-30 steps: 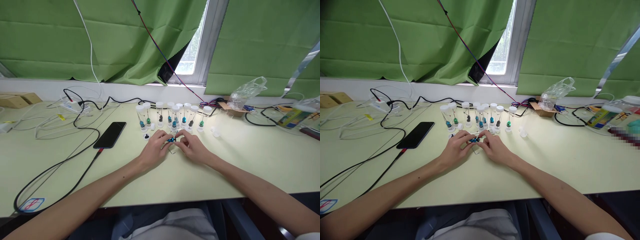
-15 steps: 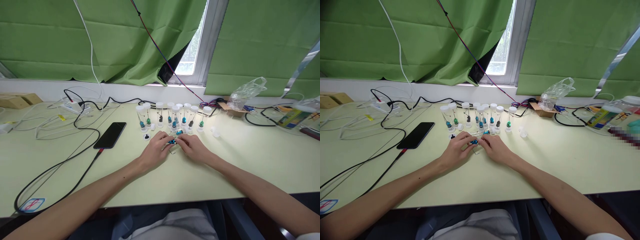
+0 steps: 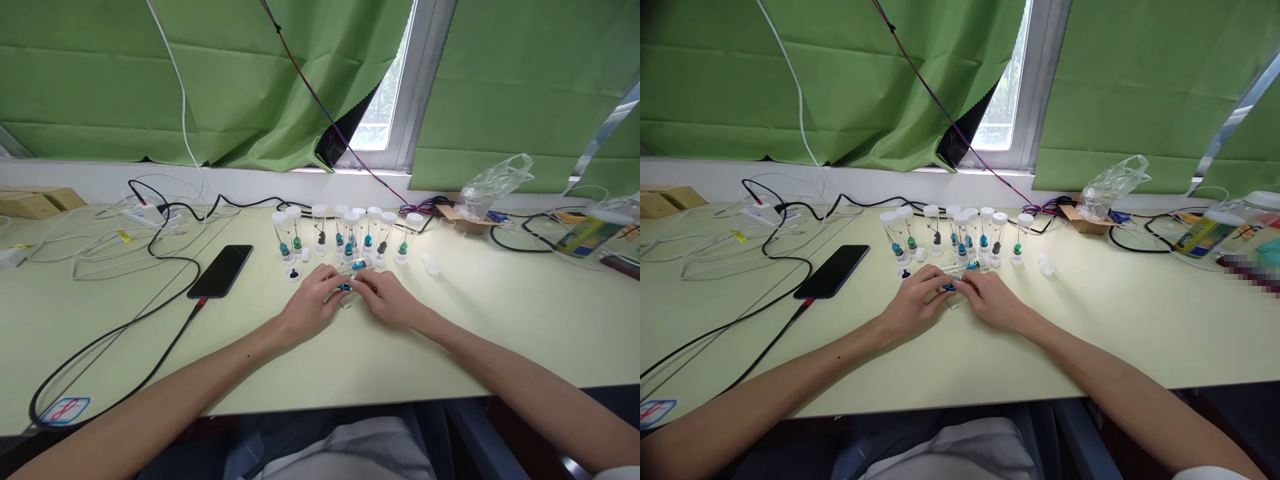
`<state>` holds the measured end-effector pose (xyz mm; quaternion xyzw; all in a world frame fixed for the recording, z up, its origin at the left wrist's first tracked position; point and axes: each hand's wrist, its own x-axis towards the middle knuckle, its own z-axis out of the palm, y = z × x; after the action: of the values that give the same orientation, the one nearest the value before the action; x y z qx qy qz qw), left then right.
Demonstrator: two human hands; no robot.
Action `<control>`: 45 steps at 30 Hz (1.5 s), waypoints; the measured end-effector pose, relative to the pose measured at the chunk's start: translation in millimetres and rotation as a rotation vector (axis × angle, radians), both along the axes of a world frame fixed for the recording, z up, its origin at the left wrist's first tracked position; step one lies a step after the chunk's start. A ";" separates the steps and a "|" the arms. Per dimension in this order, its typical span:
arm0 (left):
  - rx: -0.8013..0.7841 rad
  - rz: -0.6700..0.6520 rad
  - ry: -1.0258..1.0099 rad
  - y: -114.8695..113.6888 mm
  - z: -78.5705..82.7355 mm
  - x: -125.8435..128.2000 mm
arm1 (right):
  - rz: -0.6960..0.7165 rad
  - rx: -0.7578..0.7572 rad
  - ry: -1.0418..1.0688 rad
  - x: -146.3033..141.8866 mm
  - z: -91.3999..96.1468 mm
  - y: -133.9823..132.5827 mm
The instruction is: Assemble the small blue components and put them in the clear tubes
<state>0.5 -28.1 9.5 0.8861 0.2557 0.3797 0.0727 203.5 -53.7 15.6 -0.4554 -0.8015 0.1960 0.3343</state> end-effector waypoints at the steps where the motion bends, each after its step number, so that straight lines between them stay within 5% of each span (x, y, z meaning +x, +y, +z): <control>1: -0.004 -0.003 0.004 -0.5 0.6 0.2 | -0.004 0.011 -0.008 -0.3 0.1 0.3; 12: 0.011 0.034 -0.015 1.4 -1.3 -0.8 | 0.030 -0.092 0.038 0.5 2.8 -3.5; 45: -0.029 -0.010 0.007 0.8 0.1 -0.6 | 0.005 -0.023 -0.044 0.9 0.3 0.6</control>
<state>-0.1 -27.3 9.6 0.8876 0.2569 0.3724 0.0866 204.4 -53.0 15.9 -0.4612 -0.8076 0.1960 0.3109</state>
